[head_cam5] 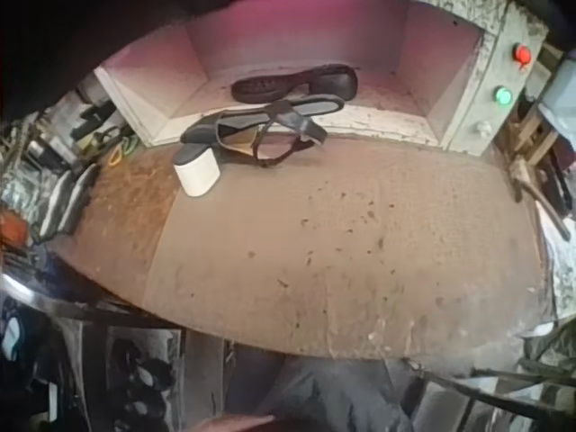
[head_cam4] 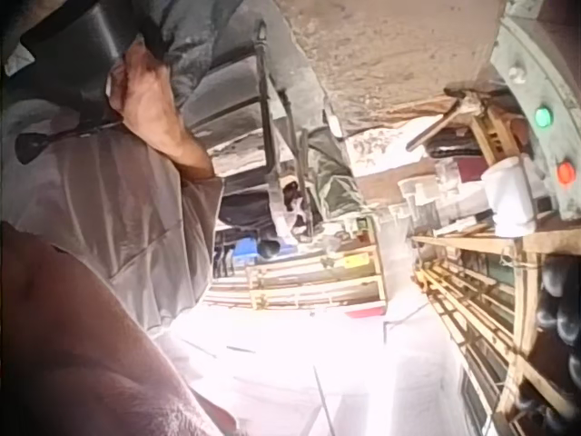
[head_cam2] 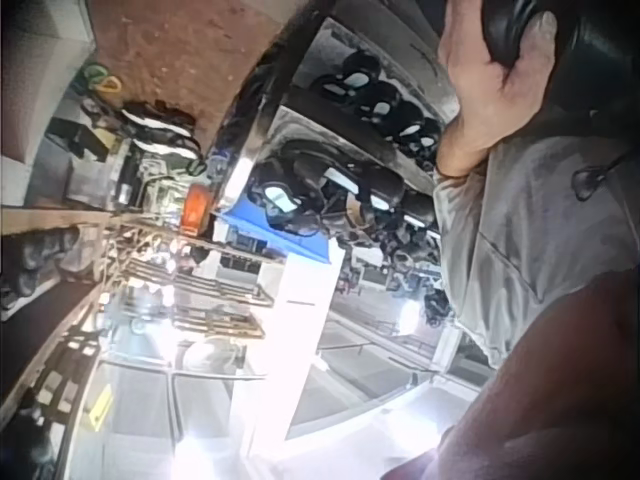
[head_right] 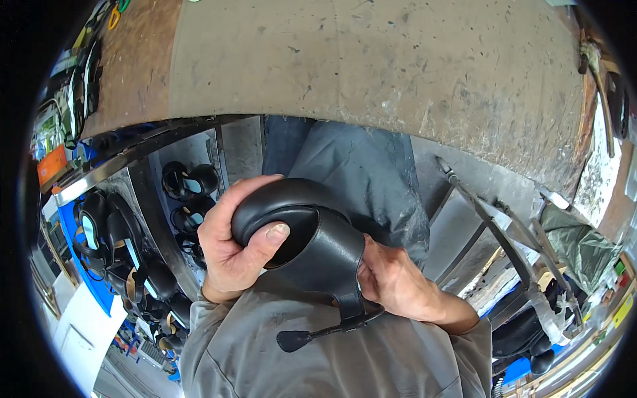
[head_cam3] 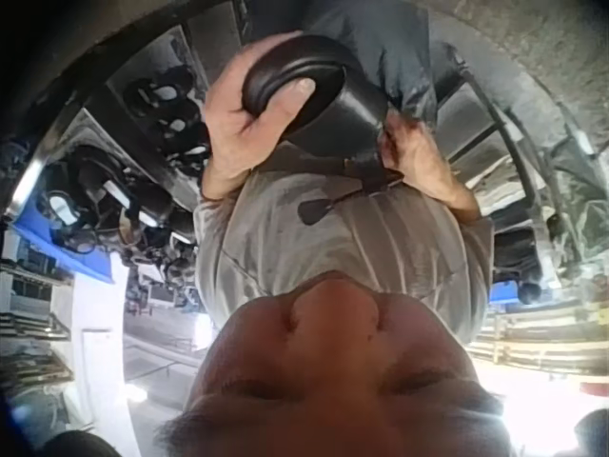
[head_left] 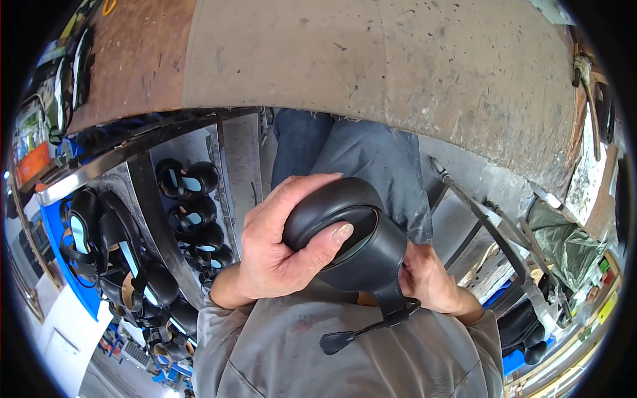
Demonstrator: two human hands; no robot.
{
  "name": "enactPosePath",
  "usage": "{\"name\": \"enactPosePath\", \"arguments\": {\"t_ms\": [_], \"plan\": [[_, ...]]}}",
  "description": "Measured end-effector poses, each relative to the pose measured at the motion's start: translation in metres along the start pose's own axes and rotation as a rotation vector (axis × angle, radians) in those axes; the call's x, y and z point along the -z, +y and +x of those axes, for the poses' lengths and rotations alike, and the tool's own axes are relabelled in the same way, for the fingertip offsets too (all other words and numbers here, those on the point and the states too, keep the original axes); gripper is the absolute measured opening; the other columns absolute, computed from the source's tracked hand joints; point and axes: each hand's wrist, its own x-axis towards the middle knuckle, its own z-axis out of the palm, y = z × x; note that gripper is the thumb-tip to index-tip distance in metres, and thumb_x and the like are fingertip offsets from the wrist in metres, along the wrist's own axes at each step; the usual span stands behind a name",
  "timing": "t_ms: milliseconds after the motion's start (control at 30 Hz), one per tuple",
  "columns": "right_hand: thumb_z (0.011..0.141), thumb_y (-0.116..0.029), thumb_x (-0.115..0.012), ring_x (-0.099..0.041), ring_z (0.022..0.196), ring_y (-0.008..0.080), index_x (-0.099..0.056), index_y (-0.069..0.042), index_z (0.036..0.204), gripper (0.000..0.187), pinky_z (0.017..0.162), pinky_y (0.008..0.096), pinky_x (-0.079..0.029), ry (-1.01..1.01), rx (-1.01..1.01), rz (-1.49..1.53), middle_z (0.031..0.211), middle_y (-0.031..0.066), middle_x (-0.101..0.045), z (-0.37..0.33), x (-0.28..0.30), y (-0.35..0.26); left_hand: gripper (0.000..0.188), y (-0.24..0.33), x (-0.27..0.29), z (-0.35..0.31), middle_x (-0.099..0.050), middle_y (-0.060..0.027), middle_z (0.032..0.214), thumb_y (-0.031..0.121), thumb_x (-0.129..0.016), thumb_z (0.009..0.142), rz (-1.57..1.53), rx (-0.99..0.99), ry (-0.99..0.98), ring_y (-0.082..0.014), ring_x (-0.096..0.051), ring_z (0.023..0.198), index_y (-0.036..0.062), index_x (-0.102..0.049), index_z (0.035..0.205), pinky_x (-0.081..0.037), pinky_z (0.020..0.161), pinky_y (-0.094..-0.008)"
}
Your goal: The person assembles black sandals by hand, pressing the sole onto the upper part of the shoe. They repeatedly pick up a sandal, align the components, and press them together to secure the fit. The person handles multiple sandals one at a time, inspecting the joints and ensuring the parts are attached before placing them on a nearby shelf.
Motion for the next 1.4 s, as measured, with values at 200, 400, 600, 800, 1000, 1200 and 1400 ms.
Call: {"name": "enactPosePath", "arguments": {"t_ms": [200,400,600,800,1000,1200,1400], "plan": [[0.075,0.006,-0.055,-0.061,0.062,0.0363,-0.042,0.018,0.117,0.045,0.056,0.0400,-0.050,-0.061,-0.030,-0.016,0.073,0.0223,-0.057,0.002,0.004,-0.003,0.038,0.002,0.001,0.000,-0.063,-0.0168,0.095,0.005,-0.069,0.080,0.044,-0.004,-0.025,-0.0217,-0.064,0.080,-0.0069,-0.054,0.113,-0.050,0.070,-0.0280],[0.078,0.001,-0.057,-0.062,0.068,0.0391,-0.039,0.015,0.124,0.051,0.061,0.0426,-0.052,-0.148,-0.100,-0.036,0.080,0.0241,-0.059,0.007,0.009,-0.009,0.041,-0.003,-0.002,0.003,-0.063,-0.0161,0.095,0.006,-0.068,0.079,0.105,-0.054,0.006,-0.0214,-0.063,0.081,-0.0063,-0.054,0.115,-0.049,0.072,-0.0280],[0.078,0.001,-0.056,-0.063,0.069,0.0390,-0.037,0.014,0.127,0.055,0.064,0.0421,-0.053,-0.165,-0.111,-0.025,0.083,0.0248,-0.060,0.005,0.008,-0.008,0.042,-0.005,-0.002,0.002,-0.063,-0.0159,0.095,0.007,-0.069,0.078,0.106,-0.040,0.007,-0.0211,-0.063,0.080,-0.0060,-0.054,0.116,-0.049,0.072,-0.0276],[0.078,0.001,-0.056,-0.063,0.066,0.0372,-0.041,0.015,0.122,0.048,0.060,0.0405,-0.053,-0.144,-0.103,-0.043,0.077,0.0229,-0.060,0.009,0.010,-0.009,0.041,-0.005,-0.001,0.002,-0.063,-0.0159,0.094,0.006,-0.069,0.078,0.107,-0.074,-0.005,-0.0207,-0.063,0.078,-0.0066,-0.055,0.115,-0.050,0.070,-0.0277],[0.078,0.000,-0.057,-0.062,0.058,0.0360,-0.045,0.017,0.113,0.040,0.052,0.0402,-0.051,-0.081,-0.066,-0.063,0.069,0.0207,-0.059,0.009,0.007,-0.008,0.037,0.002,0.004,0.002,-0.063,-0.0145,0.090,0.004,-0.067,0.078,0.100,-0.030,-0.037,-0.0198,-0.063,0.075,-0.0071,-0.056,0.112,-0.050,0.067,-0.0277],[0.077,0.000,-0.058,-0.061,0.054,0.0349,-0.047,0.016,0.107,0.036,0.049,0.0406,-0.050,-0.033,-0.031,-0.051,0.067,0.0191,-0.058,0.009,0.004,-0.006,0.038,0.009,0.013,0.015,-0.062,-0.0135,0.090,0.004,-0.068,0.076,0.164,-0.019,-0.160,-0.0237,-0.063,0.073,-0.0029,-0.058,0.111,-0.050,0.065,-0.0291],[0.078,-0.002,-0.060,-0.061,0.053,0.0345,-0.048,0.012,0.104,0.032,0.046,0.0406,-0.049,-0.008,0.011,-0.097,0.067,0.0179,-0.059,0.006,0.004,-0.010,0.037,0.033,0.011,0.027,-0.063,-0.0156,0.088,0.016,-0.074,0.073,0.360,0.012,-0.311,-0.0265,-0.064,0.074,-0.0016,-0.064,0.104,-0.051,0.065,-0.0325]]}}
